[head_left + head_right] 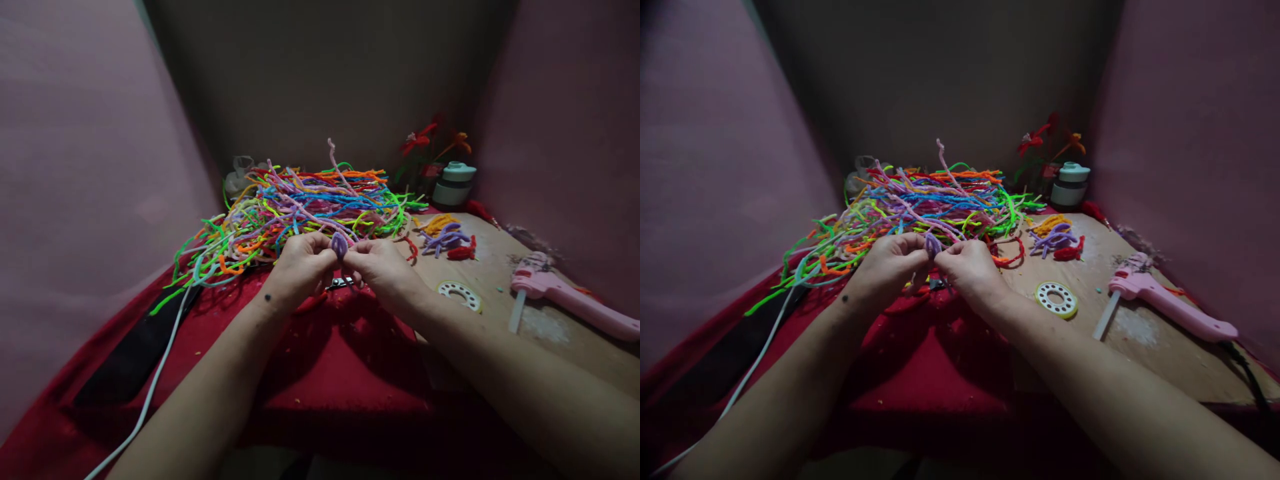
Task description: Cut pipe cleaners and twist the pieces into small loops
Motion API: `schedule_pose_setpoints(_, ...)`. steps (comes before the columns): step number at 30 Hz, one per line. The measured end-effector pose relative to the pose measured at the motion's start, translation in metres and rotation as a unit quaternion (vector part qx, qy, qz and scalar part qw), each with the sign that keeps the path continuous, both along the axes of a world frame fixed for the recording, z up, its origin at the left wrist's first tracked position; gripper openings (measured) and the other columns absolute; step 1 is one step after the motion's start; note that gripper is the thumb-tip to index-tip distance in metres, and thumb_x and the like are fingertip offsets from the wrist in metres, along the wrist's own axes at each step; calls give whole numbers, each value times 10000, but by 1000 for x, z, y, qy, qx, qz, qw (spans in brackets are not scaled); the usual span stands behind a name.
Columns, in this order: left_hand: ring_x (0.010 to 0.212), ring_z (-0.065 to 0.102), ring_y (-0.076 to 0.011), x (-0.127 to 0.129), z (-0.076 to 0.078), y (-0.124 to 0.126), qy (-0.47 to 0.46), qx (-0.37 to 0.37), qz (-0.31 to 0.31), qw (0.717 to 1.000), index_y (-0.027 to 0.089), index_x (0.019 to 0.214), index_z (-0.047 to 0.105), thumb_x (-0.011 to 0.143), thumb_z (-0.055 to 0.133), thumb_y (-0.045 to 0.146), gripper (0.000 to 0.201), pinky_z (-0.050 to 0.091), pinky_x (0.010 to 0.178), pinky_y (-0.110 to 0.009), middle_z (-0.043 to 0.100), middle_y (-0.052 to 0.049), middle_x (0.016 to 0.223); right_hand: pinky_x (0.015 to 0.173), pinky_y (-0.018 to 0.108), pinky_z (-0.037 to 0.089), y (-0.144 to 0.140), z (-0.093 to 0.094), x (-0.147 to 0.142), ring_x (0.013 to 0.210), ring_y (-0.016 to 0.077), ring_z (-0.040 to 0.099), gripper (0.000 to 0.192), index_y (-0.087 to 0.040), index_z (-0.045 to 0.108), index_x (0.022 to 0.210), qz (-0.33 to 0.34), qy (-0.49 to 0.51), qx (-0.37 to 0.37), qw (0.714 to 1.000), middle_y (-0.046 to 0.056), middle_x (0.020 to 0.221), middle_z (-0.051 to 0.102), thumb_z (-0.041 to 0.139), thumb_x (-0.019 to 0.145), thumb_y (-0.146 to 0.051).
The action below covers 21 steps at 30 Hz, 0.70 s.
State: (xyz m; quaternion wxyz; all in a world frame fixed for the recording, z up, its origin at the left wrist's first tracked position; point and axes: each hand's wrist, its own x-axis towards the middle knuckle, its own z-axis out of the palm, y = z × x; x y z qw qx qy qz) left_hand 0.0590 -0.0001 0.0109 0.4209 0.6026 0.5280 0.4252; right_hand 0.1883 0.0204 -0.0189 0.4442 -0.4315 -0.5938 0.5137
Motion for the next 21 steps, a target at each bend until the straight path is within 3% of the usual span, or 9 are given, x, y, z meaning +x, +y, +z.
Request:
schedule_pose_setpoints(4, 261, 333, -61, -5, -2, 4, -43, -42, -11, 998, 164, 594, 535, 666, 539, 176, 73, 222, 287, -180, 444, 58, 349, 431, 246, 216, -1, 3, 0, 395, 70, 315, 162, -175, 461, 468, -9, -30, 6, 999, -47, 386, 385, 516, 617, -204)
schedule_pose_setpoints(9, 273, 286, -37, -7, -2, 5, -124, -91, -10, 988, 159, 590, 519, 661, 602, 208, 120, 206, 292, -166, 391, 75, 365, 507, 242, 296, -6, 5, -2, 508, 80, 379, 40, -157, 522, 608, -11, 0, 67, 998, -33, 549, 473, 522, 635, -186)
schedule_pose_setpoints(16, 299, 310, -18, -19, -1, 8, -198, -106, -62, 973, 152, 673, 541, 663, 662, 219, 139, 206, 293, -135, 417, 79, 444, 516, 230, 304, -6, 5, 1, 540, 72, 373, 231, -145, 538, 644, 28, 74, 81, 994, -38, 591, 462, 643, 675, -349)
schedule_pose_setpoints(21, 339, 366, -25, -25, -2, 8, -162, -76, -67, 982, 150, 703, 564, 677, 691, 253, 166, 275, 323, -133, 462, 65, 467, 506, 223, 294, -7, 5, 1, 521, 66, 345, 188, -132, 568, 646, 21, 29, 124, 992, -41, 565, 443, 541, 768, -273)
